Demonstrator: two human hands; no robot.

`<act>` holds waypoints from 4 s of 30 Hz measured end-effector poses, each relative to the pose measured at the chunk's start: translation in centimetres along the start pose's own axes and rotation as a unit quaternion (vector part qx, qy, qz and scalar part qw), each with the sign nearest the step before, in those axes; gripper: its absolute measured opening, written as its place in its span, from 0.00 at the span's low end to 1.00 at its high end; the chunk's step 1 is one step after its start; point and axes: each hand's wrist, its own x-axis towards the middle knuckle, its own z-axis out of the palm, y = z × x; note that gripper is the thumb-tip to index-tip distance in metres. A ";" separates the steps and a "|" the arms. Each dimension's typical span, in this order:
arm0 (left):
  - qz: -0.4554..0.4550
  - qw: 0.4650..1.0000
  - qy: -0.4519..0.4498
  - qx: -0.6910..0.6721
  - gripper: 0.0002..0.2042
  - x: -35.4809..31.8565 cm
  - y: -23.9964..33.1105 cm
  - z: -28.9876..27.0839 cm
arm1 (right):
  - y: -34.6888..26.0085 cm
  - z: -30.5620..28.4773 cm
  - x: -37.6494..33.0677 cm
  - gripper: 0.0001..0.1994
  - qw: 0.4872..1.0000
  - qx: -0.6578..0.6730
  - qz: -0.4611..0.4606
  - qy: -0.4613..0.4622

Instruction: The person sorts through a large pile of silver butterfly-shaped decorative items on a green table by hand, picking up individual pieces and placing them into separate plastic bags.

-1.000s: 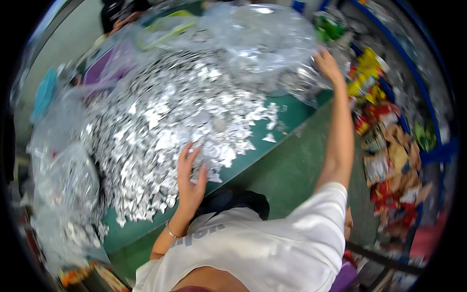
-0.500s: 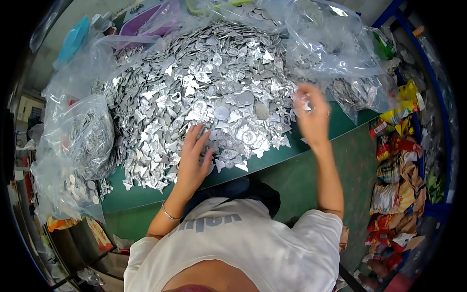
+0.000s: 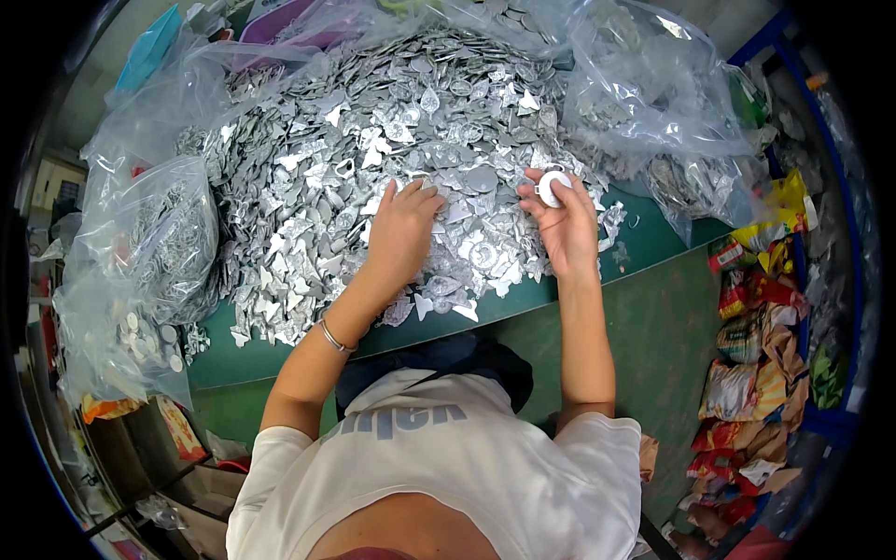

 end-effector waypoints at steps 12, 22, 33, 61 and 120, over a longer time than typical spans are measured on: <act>-0.395 0.558 -0.011 -0.730 0.11 -0.8 0.6 -4.4 | 2.3 2.2 1.6 0.12 0.618 -0.713 -0.300 -0.142; -0.395 0.478 -0.046 -0.783 0.09 -4.0 1.7 -2.8 | 1.0 0.5 1.5 0.12 0.994 -0.072 0.078 0.000; -0.381 0.765 0.042 -0.517 0.06 -4.8 1.5 -3.8 | 0.4 -1.4 1.5 0.12 0.758 -0.564 -0.319 0.068; -0.427 0.235 -0.073 -0.870 0.27 -4.2 8.0 -3.1 | 4.2 5.3 -9.4 0.18 0.819 -0.484 -0.190 -0.243; -0.323 0.276 0.107 -0.899 0.18 -6.2 7.5 -1.8 | 3.4 3.4 -9.8 0.10 0.698 -0.596 -0.346 -0.196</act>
